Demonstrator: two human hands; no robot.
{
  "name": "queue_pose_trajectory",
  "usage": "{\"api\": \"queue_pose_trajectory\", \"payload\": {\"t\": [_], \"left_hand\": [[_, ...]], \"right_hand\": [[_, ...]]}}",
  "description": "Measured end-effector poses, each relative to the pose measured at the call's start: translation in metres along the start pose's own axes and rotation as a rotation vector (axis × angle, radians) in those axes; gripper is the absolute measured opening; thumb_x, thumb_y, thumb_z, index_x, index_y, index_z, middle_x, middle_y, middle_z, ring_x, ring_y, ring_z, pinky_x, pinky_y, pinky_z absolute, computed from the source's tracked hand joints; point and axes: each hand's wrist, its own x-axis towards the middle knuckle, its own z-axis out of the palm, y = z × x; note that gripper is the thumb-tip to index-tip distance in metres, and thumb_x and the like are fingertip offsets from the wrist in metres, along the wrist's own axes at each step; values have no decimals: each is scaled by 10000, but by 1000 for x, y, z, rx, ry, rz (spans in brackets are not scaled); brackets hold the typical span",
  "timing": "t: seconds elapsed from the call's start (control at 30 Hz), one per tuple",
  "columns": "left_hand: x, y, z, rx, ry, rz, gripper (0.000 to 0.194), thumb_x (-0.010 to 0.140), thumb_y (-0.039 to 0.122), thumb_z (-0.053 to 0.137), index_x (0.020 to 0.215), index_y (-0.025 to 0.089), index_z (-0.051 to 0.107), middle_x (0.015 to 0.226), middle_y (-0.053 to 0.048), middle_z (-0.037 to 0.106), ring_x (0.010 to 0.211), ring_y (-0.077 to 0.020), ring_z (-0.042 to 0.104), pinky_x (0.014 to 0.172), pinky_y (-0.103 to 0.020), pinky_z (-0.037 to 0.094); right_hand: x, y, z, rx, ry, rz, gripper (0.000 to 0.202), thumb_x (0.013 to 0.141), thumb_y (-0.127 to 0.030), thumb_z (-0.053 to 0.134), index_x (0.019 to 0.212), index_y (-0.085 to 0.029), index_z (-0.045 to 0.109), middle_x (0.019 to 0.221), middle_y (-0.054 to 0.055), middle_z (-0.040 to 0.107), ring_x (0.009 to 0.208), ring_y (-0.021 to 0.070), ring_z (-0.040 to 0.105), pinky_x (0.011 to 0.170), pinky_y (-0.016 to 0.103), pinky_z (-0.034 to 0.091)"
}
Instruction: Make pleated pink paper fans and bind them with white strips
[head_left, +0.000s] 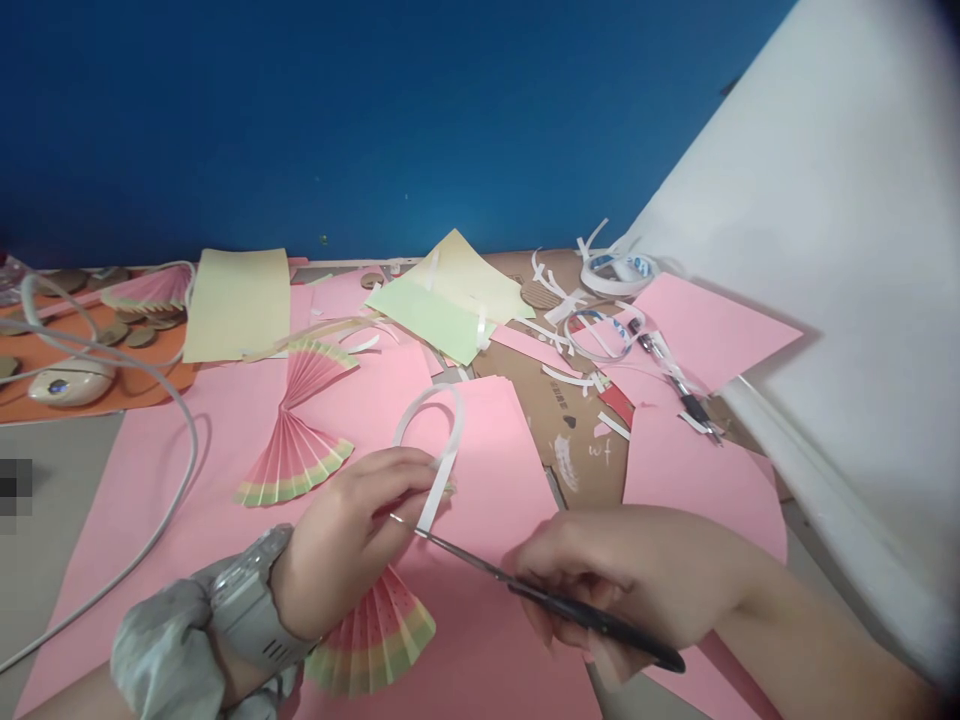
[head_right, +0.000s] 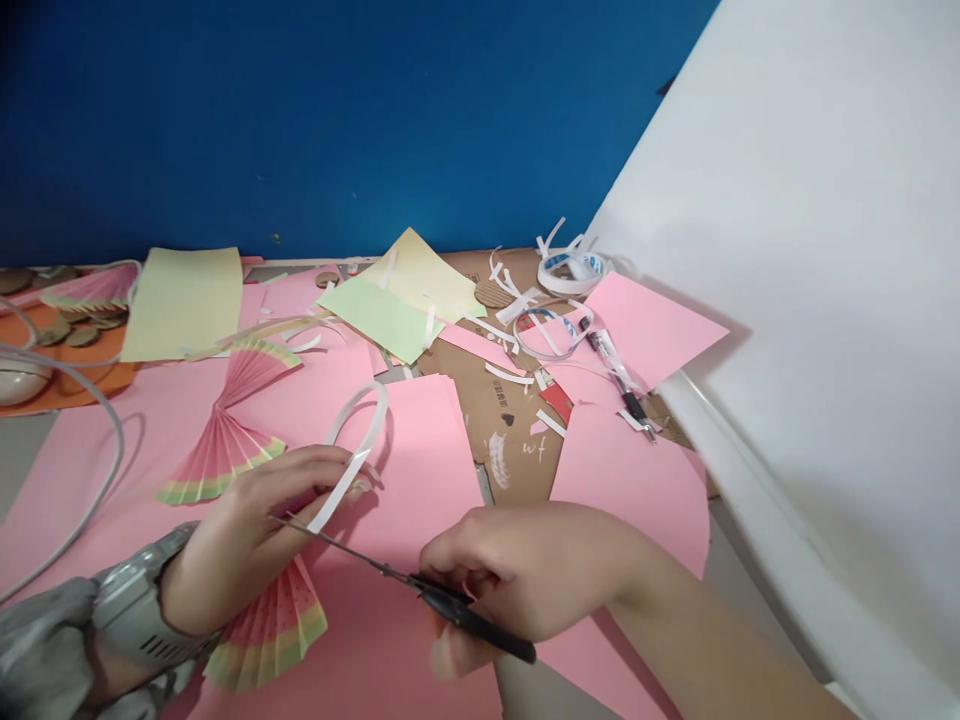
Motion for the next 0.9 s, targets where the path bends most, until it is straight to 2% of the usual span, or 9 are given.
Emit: {"api": "queue_pose_trajectory", "payload": {"t": [0.1, 0.37, 0.53, 0.7, 0.8, 0.9], "left_hand": [[0, -1, 0, -3, 0, -9, 243, 852, 102, 503, 956, 260, 655, 997, 23, 673, 936, -109, 595, 824, -183, 439], [1, 1, -1, -56, -26, -12, 226, 861, 122, 511, 954, 260, 664, 983, 28, 681, 925, -104, 607, 823, -184, 457], [2, 2, 0, -81, -12, -39, 190, 847, 127, 539, 913, 241, 676, 951, 16, 692, 898, -115, 619, 804, -194, 467], [5, 1, 2, -103, 14, -72, 194, 845, 127, 541, 906, 243, 684, 956, 10, 700, 898, -124, 625, 803, -202, 473], [4, 0, 2, -101, 50, -50, 201, 845, 123, 543, 907, 249, 687, 972, 9, 703, 930, -129, 623, 823, -208, 471], [1, 1, 3, -87, 187, -10, 185, 836, 133, 565, 903, 253, 688, 990, 3, 699, 963, -145, 619, 841, -230, 476]], "right_hand": [[2, 2, 1, 61, -40, -12, 230, 620, -60, 542, 826, -137, 611, 699, -20, 589, 621, 95, 540, 506, 146, 396], [6, -1, 3, 5, -57, -29, 303, 650, -64, 536, 912, -156, 659, 741, -2, 627, 639, 112, 566, 515, 156, 417], [9, -4, 2, 1, -121, -71, 354, 683, -57, 525, 997, -151, 658, 801, 25, 645, 675, 127, 580, 557, 179, 441], [12, -9, 0, 62, -195, -189, 383, 710, -75, 486, 1059, -92, 643, 867, 67, 626, 749, 143, 572, 633, 205, 455], [17, -7, 2, 171, -285, -272, 376, 745, -195, 504, 1078, -60, 616, 796, 61, 586, 728, 151, 551, 612, 218, 447], [20, -2, 4, 309, -387, -318, 561, 774, -537, 504, 1030, -46, 594, 707, 33, 517, 648, 138, 511, 533, 210, 422]]}}
